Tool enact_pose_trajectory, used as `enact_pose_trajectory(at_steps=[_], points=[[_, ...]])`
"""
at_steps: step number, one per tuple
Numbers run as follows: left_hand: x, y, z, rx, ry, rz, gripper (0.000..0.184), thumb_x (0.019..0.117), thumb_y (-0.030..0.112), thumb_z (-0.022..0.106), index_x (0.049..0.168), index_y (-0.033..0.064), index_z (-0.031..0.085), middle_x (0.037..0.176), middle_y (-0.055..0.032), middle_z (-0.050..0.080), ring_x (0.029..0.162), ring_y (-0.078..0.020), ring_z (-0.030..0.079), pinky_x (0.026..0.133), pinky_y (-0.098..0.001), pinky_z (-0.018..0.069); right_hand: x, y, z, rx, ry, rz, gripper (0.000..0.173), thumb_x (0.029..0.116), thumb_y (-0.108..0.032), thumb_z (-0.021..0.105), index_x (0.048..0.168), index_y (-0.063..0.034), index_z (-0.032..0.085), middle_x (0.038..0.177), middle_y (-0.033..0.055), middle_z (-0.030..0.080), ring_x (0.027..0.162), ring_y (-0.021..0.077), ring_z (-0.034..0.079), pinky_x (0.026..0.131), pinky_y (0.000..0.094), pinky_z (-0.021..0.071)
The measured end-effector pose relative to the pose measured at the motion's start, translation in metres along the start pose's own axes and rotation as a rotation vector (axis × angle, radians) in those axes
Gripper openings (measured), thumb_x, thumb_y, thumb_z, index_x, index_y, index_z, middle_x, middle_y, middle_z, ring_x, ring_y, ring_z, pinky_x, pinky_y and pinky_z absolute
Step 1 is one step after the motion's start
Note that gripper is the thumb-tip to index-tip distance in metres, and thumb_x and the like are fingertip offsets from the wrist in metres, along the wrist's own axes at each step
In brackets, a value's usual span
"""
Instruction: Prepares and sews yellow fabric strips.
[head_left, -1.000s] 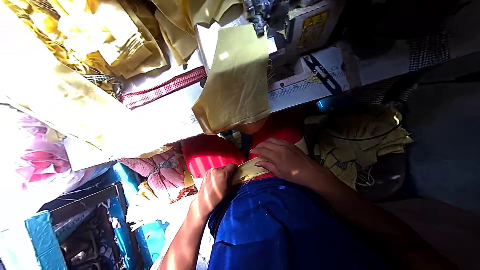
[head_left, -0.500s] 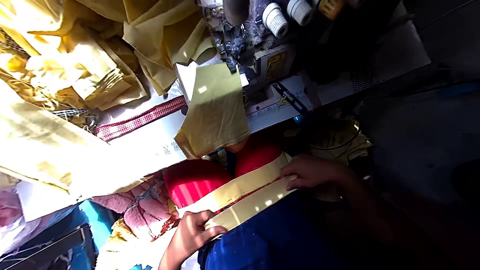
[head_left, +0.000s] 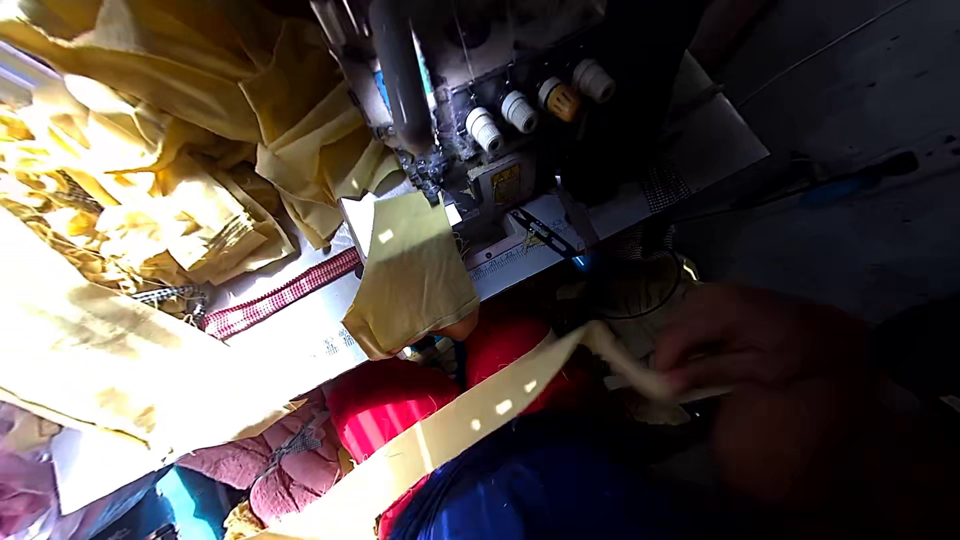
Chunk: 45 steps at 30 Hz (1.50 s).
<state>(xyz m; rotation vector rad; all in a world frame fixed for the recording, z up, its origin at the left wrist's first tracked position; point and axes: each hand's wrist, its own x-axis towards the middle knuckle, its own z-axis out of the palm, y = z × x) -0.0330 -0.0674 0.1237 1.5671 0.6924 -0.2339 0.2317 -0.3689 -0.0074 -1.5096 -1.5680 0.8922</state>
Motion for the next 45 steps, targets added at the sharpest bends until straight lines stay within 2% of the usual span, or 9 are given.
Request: enact_pose_trajectory(at_steps=[2,6,13,17,21,26,31,35,45], points=[[-0.002,-0.118,-0.085,0.316,-0.242,0.455,0.022,0.1041,0.012,0.054,0.110,-0.0031,0.069,0.096,-0.0033,0.073,0.088,0.0011,0.067,0.083,-0.0200,0.0555,0.066,-0.004,0.054,-0.061,-0.117,-0.060,0.032,0.1018,-0.031,0.057,0.087,-0.0072,0.072,0.073,0.0046,0.066,0.067,0.0159,0.065,0.061,0.0380,0.0522],[0.036,-0.124,-0.021,0.784,-0.137,0.605,0.025,0.1037,0.031,0.056,0.099,0.0138,0.074,0.075,-0.0018,0.072,0.061,-0.0122,0.067,0.054,-0.0367,0.0561,0.141,-0.013,0.123,-0.193,-0.120,0.047,0.075,0.0821,-0.033,0.086,0.145,-0.0060,0.054,0.143,0.0144,0.058,0.133,0.0323,0.054,0.111,0.0493,0.0448],[0.072,-0.135,-0.039,0.727,-0.195,0.603,0.037,0.1003,0.045,0.062,0.094,0.0102,0.074,0.067,-0.0031,0.069,0.055,-0.0109,0.063,0.052,-0.0356,0.0538,0.118,0.027,0.114,0.133,0.094,-0.102,0.030,0.0967,-0.026,0.068,0.079,-0.0011,0.066,0.059,0.0079,0.057,0.055,0.0195,0.058,0.052,0.0389,0.0452],[0.066,-0.140,-0.075,0.586,-0.192,0.481,0.031,0.0950,0.034,0.073,0.091,0.0039,0.075,0.079,-0.0064,0.074,0.071,-0.0047,0.068,0.068,-0.0269,0.0577,0.073,0.061,0.094,0.136,-0.017,0.124,0.035,0.0976,-0.031,0.068,0.078,-0.0023,0.069,0.069,0.0079,0.063,0.065,0.0188,0.060,0.061,0.0387,0.0480],[0.096,-0.131,-0.029,0.606,-0.217,0.561,0.029,0.1036,0.033,0.060,0.096,0.0095,0.074,0.083,-0.0030,0.073,0.075,-0.0085,0.070,0.068,-0.0310,0.0594,0.092,0.056,0.107,0.190,-0.036,0.214,0.061,0.0843,-0.029,0.085,0.137,-0.0072,0.064,0.134,0.0120,0.064,0.126,0.0253,0.060,0.108,0.0453,0.0486],[0.133,-0.122,0.010,0.793,-0.184,0.639,0.017,0.0986,0.026,0.060,0.101,0.0227,0.077,0.079,0.0045,0.074,0.067,-0.0116,0.071,0.056,-0.0390,0.0587,0.145,0.049,0.118,0.375,0.239,0.053,0.034,0.0861,-0.024,0.083,0.109,-0.0003,0.074,0.081,0.0083,0.071,0.067,0.0090,0.060,0.063,0.0256,0.0504],[0.118,-0.111,-0.030,0.674,0.063,0.569,0.020,0.0934,0.032,0.072,0.101,0.0137,0.074,0.089,0.0044,0.076,0.077,0.0009,0.069,0.069,-0.0196,0.0586,0.135,0.060,0.102,0.218,0.263,0.058,0.017,0.0971,-0.019,0.070,0.092,-0.0054,0.078,0.084,0.0042,0.075,0.078,0.0080,0.069,0.071,0.0256,0.0552],[0.116,-0.113,-0.008,0.499,0.120,0.637,0.009,0.0909,0.019,0.073,0.097,0.0123,0.074,0.092,0.0041,0.076,0.083,-0.0013,0.071,0.075,-0.0199,0.0613,0.143,0.048,0.105,0.267,0.256,0.048,0.037,0.0928,-0.021,0.077,0.126,-0.0048,0.070,0.119,0.0081,0.070,0.114,0.0137,0.065,0.101,0.0299,0.0529],[0.139,-0.114,0.040,-0.035,0.353,0.652,0.017,0.0911,0.007,0.075,0.105,-0.0008,0.072,0.098,-0.0057,0.075,0.085,-0.0143,0.074,0.077,-0.0301,0.0643,0.155,0.022,0.108,0.158,0.666,0.130,0.026,0.1050,-0.013,0.056,0.126,-0.0047,0.070,0.106,0.0024,0.076,0.093,0.0034,0.072,0.083,0.0214,0.0600]])
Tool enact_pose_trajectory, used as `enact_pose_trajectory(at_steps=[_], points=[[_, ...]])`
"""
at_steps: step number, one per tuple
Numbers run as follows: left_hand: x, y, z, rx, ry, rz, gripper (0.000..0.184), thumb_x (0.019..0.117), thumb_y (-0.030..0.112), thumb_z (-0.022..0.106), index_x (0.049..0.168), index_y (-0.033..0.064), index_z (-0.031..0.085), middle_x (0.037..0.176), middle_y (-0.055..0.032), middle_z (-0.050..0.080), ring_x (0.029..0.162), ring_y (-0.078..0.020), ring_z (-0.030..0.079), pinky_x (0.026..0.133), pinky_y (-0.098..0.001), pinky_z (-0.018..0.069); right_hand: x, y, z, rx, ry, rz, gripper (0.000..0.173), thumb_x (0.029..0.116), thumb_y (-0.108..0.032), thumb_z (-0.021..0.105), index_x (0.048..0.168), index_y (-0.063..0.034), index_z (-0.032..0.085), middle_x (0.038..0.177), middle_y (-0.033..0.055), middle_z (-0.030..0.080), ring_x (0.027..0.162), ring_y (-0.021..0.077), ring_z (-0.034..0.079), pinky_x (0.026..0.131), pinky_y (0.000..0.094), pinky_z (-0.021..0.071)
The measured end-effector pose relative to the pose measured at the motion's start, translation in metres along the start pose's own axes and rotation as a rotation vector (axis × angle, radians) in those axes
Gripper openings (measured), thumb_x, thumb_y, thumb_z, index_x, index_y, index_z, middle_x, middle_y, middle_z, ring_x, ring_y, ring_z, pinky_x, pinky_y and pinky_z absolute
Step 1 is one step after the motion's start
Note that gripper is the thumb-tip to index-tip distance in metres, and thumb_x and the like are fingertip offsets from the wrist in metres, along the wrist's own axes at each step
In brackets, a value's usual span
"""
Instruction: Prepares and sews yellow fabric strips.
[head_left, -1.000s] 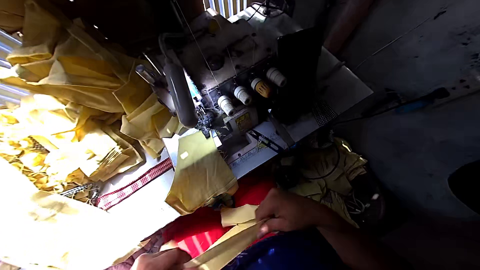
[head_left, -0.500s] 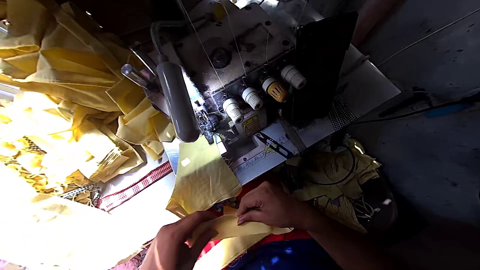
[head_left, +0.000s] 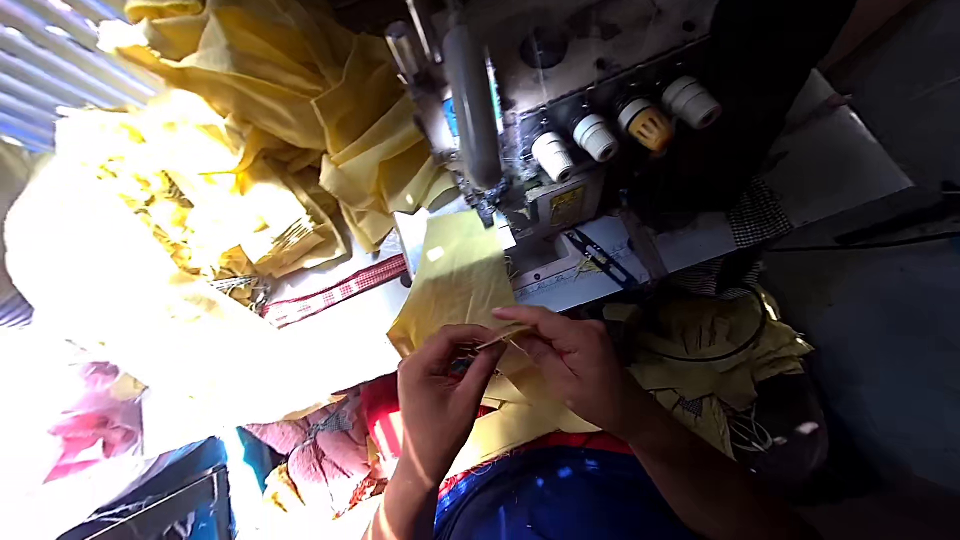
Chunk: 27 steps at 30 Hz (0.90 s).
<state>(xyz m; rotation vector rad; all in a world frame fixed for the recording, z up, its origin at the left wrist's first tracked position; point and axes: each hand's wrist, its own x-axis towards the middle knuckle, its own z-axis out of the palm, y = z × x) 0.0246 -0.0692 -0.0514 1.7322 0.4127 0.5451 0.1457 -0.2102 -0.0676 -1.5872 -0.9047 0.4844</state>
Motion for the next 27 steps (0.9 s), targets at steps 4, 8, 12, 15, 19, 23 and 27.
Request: enact_pose_trajectory(at_steps=[4,8,12,15,19,23,27], points=[[-0.004,-0.007,0.007,0.125,0.133,0.105,0.009,0.0881,0.006,0.076,0.096,0.0010,0.075,0.089,-0.0041,0.075,0.077,-0.0122,0.074,0.070,-0.0275,0.0648,-0.007,0.006,0.006,-0.074,0.141,-0.057,0.016,0.0984,-0.014,0.068,0.106,-0.0022,0.075,0.096,0.0023,0.077,0.087,0.0034,0.072,0.080,0.0196,0.0607],[-0.006,-0.009,0.016,0.120,0.220,0.092,0.011,0.0840,0.005,0.078,0.090,0.0013,0.069,0.080,-0.0019,0.072,0.067,-0.0093,0.070,0.061,-0.0247,0.0625,-0.014,0.008,0.011,-0.196,0.235,-0.187,0.016,0.0976,-0.008,0.066,0.106,-0.0009,0.078,0.098,0.0061,0.078,0.093,0.0080,0.073,0.087,0.0224,0.0602],[-0.008,-0.010,0.024,0.088,0.191,0.120,0.008,0.0865,0.003,0.075,0.091,0.0010,0.068,0.086,-0.0037,0.071,0.073,-0.0114,0.070,0.065,-0.0260,0.0626,-0.023,0.001,0.017,-0.222,0.204,-0.204,0.024,0.0979,-0.005,0.060,0.115,0.0060,0.073,0.105,0.0113,0.077,0.097,0.0101,0.073,0.091,0.0232,0.0588],[-0.011,-0.006,0.024,0.025,0.080,0.124,0.013,0.0917,0.012,0.074,0.098,0.0009,0.072,0.098,-0.0061,0.073,0.085,-0.0154,0.073,0.075,-0.0301,0.0650,-0.026,0.002,0.015,-0.214,0.218,-0.215,0.021,0.0971,-0.006,0.065,0.113,0.0059,0.073,0.107,0.0119,0.077,0.102,0.0123,0.074,0.095,0.0252,0.0585],[-0.014,-0.011,0.013,0.031,-0.018,0.178,0.021,0.0967,0.022,0.071,0.110,0.0059,0.075,0.110,-0.0056,0.074,0.098,-0.0183,0.073,0.084,-0.0332,0.0639,-0.020,0.009,0.002,-0.137,0.227,-0.193,0.016,0.0971,-0.006,0.066,0.106,0.0031,0.075,0.099,0.0085,0.078,0.095,0.0094,0.074,0.090,0.0235,0.0597],[-0.011,-0.020,0.005,0.081,-0.097,0.096,0.027,0.0878,0.032,0.082,0.104,0.0115,0.078,0.115,-0.0036,0.072,0.102,-0.0151,0.070,0.086,-0.0292,0.0617,-0.017,0.001,-0.007,0.184,-0.021,-0.027,0.033,0.0954,-0.002,0.067,0.127,0.0044,0.060,0.100,0.0059,0.075,0.092,0.0072,0.072,0.084,0.0245,0.0611],[-0.006,-0.011,0.002,0.074,-0.076,0.120,0.007,0.0908,0.021,0.078,0.089,0.0152,0.081,0.105,-0.0013,0.075,0.100,-0.0134,0.070,0.086,-0.0254,0.0594,-0.015,0.003,-0.004,0.435,-0.159,0.042,0.034,0.1038,-0.004,0.051,0.136,0.0078,0.045,0.105,0.0099,0.071,0.097,0.0100,0.069,0.087,0.0277,0.0576]])
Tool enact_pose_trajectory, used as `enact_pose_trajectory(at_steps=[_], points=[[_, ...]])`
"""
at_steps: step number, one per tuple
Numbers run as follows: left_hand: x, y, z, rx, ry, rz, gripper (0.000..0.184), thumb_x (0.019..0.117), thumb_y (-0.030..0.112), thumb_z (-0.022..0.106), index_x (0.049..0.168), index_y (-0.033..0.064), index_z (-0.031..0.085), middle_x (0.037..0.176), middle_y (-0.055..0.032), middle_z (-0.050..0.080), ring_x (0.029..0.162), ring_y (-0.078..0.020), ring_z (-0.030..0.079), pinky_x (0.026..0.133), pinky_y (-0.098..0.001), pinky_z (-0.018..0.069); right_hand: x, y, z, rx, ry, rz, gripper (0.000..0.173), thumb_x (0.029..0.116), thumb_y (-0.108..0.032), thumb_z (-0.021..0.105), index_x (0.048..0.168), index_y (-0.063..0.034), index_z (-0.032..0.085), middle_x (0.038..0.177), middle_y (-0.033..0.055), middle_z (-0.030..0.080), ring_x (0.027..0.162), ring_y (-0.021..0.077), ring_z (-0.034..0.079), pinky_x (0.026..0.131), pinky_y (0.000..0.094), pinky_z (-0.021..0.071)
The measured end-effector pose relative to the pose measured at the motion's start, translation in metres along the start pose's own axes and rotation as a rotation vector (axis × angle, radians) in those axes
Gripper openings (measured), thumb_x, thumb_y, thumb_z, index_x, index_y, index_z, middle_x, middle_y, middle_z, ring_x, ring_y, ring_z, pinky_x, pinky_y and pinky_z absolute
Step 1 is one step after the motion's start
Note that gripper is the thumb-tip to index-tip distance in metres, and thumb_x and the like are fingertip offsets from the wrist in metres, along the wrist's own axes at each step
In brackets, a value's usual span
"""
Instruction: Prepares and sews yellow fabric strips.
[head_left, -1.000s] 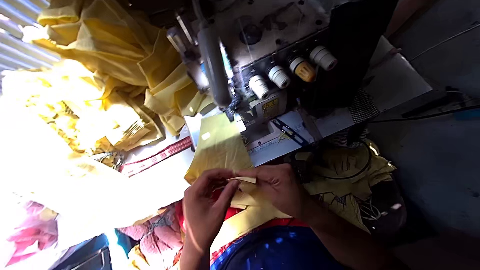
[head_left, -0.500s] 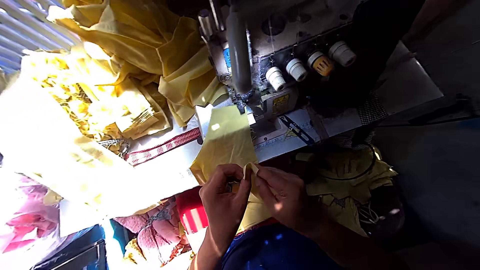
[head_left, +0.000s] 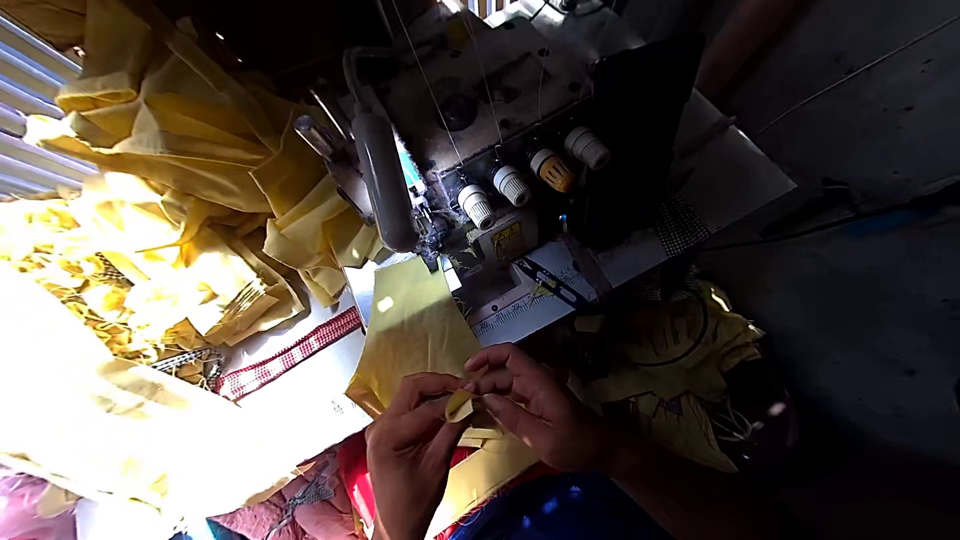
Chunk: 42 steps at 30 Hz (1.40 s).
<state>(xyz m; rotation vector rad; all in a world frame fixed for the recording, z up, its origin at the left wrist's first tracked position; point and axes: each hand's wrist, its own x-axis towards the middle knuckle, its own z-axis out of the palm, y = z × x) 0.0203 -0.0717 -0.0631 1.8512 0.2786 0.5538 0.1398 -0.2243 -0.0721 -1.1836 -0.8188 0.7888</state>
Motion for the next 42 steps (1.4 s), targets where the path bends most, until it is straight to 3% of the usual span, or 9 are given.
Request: enact_pose_trajectory(at_steps=[4,7,11,18,23,29,36,40,42], points=[[0.009,0.020,-0.006,0.034,0.033,0.105,0.007,0.0910,0.024,0.077,0.093,0.0187,0.081,0.101,0.0031,0.074,0.100,-0.0121,0.068,0.087,-0.0246,0.0572,-0.002,-0.004,0.014,-0.031,0.001,-0.099,0.060,0.0990,-0.023,0.068,0.142,0.0105,0.043,0.123,0.0154,0.069,0.114,0.0123,0.067,0.100,0.0308,0.0560],[0.021,0.032,-0.007,0.063,0.023,0.125,0.008,0.0898,0.027,0.078,0.090,0.0189,0.080,0.096,0.0057,0.073,0.095,-0.0085,0.068,0.083,-0.0220,0.0564,0.003,-0.004,0.021,-0.174,0.189,-0.175,0.036,0.0949,-0.012,0.073,0.124,0.0059,0.062,0.108,0.0108,0.073,0.099,0.0080,0.071,0.090,0.0250,0.0601],[0.044,0.022,-0.010,0.079,0.029,0.031,0.009,0.0877,0.024,0.080,0.087,0.0152,0.079,0.096,0.0032,0.075,0.089,-0.0087,0.071,0.078,-0.0233,0.0607,0.013,0.010,0.009,-0.300,0.245,-0.135,0.019,0.0993,-0.014,0.067,0.107,0.0021,0.070,0.096,0.0060,0.075,0.090,0.0053,0.072,0.084,0.0223,0.0600],[0.060,0.019,-0.014,-0.091,-0.056,-0.200,0.013,0.0954,0.015,0.073,0.097,0.0039,0.079,0.092,-0.0068,0.078,0.084,-0.0164,0.076,0.079,-0.0318,0.0646,0.013,0.013,-0.002,0.139,0.062,0.083,0.013,0.1015,-0.007,0.061,0.108,0.0033,0.065,0.097,0.0061,0.074,0.091,0.0111,0.072,0.084,0.0282,0.0612],[0.062,0.018,-0.015,-0.133,-0.028,-0.295,0.012,0.0908,0.017,0.078,0.091,0.0045,0.080,0.084,-0.0083,0.078,0.077,-0.0167,0.076,0.075,-0.0318,0.0650,0.012,0.017,0.001,-0.131,0.195,0.082,0.024,0.0887,-0.020,0.080,0.101,-0.0023,0.072,0.092,0.0011,0.074,0.085,0.0040,0.071,0.078,0.0204,0.0602],[0.061,0.018,-0.013,-0.180,-0.007,-0.287,0.012,0.0935,0.014,0.075,0.090,0.0029,0.078,0.084,-0.0092,0.078,0.078,-0.0189,0.077,0.077,-0.0336,0.0655,0.011,0.018,0.002,-0.320,0.249,0.040,0.016,0.0947,-0.022,0.074,0.093,-0.0061,0.077,0.085,-0.0014,0.076,0.079,0.0002,0.070,0.073,0.0169,0.0586],[0.063,0.016,-0.017,-0.274,-0.072,-0.294,0.017,0.0988,0.013,0.067,0.098,0.0001,0.079,0.092,-0.0128,0.078,0.086,-0.0209,0.077,0.084,-0.0353,0.0639,0.011,0.018,-0.002,-0.274,0.214,0.044,0.018,0.0973,-0.021,0.071,0.092,-0.0047,0.076,0.084,-0.0009,0.076,0.074,-0.0007,0.070,0.067,0.0148,0.0569],[0.080,0.021,-0.040,0.000,-0.240,-0.132,0.014,0.0972,0.020,0.071,0.097,0.0092,0.080,0.095,-0.0014,0.076,0.084,-0.0117,0.073,0.075,-0.0275,0.0627,0.013,0.020,-0.006,-0.352,0.184,-0.064,0.018,0.0989,-0.019,0.068,0.098,-0.0048,0.079,0.103,0.0027,0.076,0.102,0.0087,0.069,0.093,0.0234,0.0566],[0.098,0.029,-0.056,0.259,-0.350,0.008,0.010,0.0931,0.024,0.075,0.095,0.0166,0.080,0.093,0.0071,0.073,0.082,-0.0043,0.069,0.071,-0.0220,0.0605,0.013,0.016,-0.004,-0.379,0.192,-0.070,0.019,0.0990,-0.021,0.068,0.098,-0.0051,0.080,0.099,0.0014,0.075,0.097,0.0073,0.066,0.088,0.0215,0.0541]])
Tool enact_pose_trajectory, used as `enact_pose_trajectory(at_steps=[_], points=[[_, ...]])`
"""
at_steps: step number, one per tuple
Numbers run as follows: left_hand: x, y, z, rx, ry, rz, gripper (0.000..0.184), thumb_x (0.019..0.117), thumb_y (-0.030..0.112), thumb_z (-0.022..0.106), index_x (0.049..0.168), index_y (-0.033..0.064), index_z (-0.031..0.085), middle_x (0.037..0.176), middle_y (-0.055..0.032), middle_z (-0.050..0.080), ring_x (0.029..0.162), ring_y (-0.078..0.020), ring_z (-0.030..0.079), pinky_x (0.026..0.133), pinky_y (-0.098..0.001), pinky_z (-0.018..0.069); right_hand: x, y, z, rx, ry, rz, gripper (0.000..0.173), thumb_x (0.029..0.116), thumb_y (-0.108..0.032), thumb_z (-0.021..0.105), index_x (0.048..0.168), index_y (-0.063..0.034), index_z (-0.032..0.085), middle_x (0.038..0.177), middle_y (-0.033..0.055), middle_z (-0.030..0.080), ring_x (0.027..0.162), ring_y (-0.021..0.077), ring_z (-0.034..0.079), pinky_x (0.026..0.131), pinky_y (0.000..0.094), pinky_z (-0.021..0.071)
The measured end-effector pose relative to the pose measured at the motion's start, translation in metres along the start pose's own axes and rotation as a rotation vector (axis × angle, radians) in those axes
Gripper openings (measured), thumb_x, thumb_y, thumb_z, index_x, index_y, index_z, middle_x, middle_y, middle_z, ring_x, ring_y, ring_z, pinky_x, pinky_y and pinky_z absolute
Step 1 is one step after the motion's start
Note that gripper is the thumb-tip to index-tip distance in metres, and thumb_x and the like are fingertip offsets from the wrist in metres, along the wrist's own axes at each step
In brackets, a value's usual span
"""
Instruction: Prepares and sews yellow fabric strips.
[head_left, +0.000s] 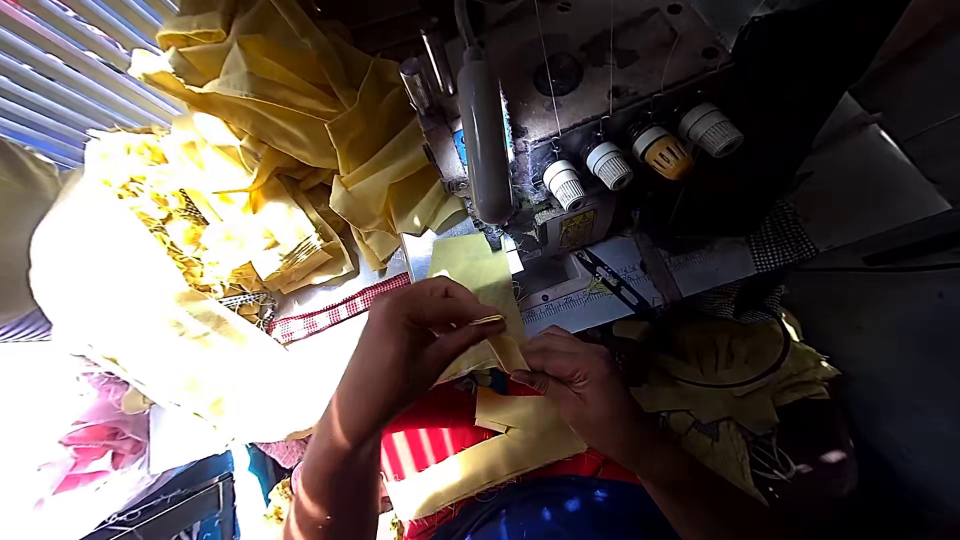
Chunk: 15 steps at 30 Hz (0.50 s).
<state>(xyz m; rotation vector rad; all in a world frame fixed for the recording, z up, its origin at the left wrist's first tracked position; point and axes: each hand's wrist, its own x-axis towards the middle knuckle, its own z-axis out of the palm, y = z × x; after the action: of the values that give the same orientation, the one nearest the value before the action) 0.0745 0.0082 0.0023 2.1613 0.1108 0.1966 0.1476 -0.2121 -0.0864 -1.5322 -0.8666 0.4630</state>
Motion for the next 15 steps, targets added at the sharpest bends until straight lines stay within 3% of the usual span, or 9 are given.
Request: enact_pose_trajectory(at_steps=[1,3,5,7,9,11,15], points=[[0.008,0.003,-0.009,0.093,-0.008,0.040,0.008,0.0900,0.024,0.077,0.094,0.0179,0.080,0.090,0.0092,0.074,0.080,-0.0020,0.070,0.069,-0.0211,0.0608,0.000,-0.004,0.001,0.034,0.021,0.026,0.020,0.0990,-0.020,0.068,0.103,-0.0025,0.078,0.093,0.0008,0.074,0.089,0.0049,0.067,0.081,0.0195,0.0560],[0.027,0.009,-0.018,0.181,0.008,0.071,0.007,0.0856,0.020,0.080,0.092,0.0158,0.078,0.085,0.0096,0.075,0.074,-0.0001,0.070,0.066,-0.0200,0.0617,0.006,-0.011,0.007,0.164,0.079,0.115,0.037,0.0979,-0.016,0.069,0.128,0.0042,0.065,0.088,0.0006,0.075,0.076,0.0033,0.069,0.070,0.0186,0.0594],[0.044,0.006,-0.017,0.212,0.060,0.083,0.007,0.0863,0.017,0.080,0.092,0.0135,0.076,0.082,0.0084,0.074,0.072,0.0010,0.069,0.065,-0.0177,0.0599,0.017,-0.009,0.015,0.256,0.143,0.190,0.054,0.0967,-0.010,0.069,0.144,0.0044,0.049,0.089,0.0030,0.075,0.075,0.0072,0.071,0.069,0.0212,0.0612],[0.055,-0.005,-0.011,0.238,0.108,0.076,0.005,0.0902,0.018,0.078,0.093,0.0138,0.076,0.087,0.0074,0.072,0.073,0.0009,0.068,0.065,-0.0175,0.0586,0.027,0.003,0.023,0.307,0.161,0.255,0.050,0.0969,-0.007,0.068,0.141,0.0042,0.049,0.091,0.0057,0.075,0.078,0.0107,0.072,0.072,0.0237,0.0618],[0.053,-0.016,-0.003,0.281,0.164,0.061,0.006,0.0917,0.022,0.076,0.093,0.0158,0.077,0.091,0.0083,0.072,0.074,0.0017,0.065,0.064,-0.0177,0.0560,0.029,0.011,0.024,0.316,0.135,0.289,0.027,0.0973,-0.008,0.068,0.121,0.0041,0.063,0.092,0.0057,0.076,0.080,0.0099,0.073,0.073,0.0235,0.0625],[0.041,-0.020,0.002,0.311,0.225,0.052,0.007,0.0890,0.023,0.078,0.091,0.0160,0.077,0.092,0.0089,0.073,0.076,0.0027,0.065,0.066,-0.0173,0.0551,0.021,0.014,0.021,0.280,0.090,0.297,0.016,0.0975,-0.011,0.068,0.108,0.0010,0.071,0.091,0.0028,0.076,0.078,0.0047,0.072,0.073,0.0193,0.0608],[0.024,-0.014,0.005,0.357,0.237,0.050,0.009,0.0925,0.021,0.074,0.094,0.0136,0.078,0.095,0.0062,0.073,0.083,0.0024,0.067,0.072,-0.0159,0.0561,0.000,0.011,0.014,0.248,0.062,0.326,0.018,0.0960,-0.011,0.070,0.110,0.0004,0.072,0.094,0.0028,0.077,0.082,0.0051,0.073,0.076,0.0195,0.0620]])
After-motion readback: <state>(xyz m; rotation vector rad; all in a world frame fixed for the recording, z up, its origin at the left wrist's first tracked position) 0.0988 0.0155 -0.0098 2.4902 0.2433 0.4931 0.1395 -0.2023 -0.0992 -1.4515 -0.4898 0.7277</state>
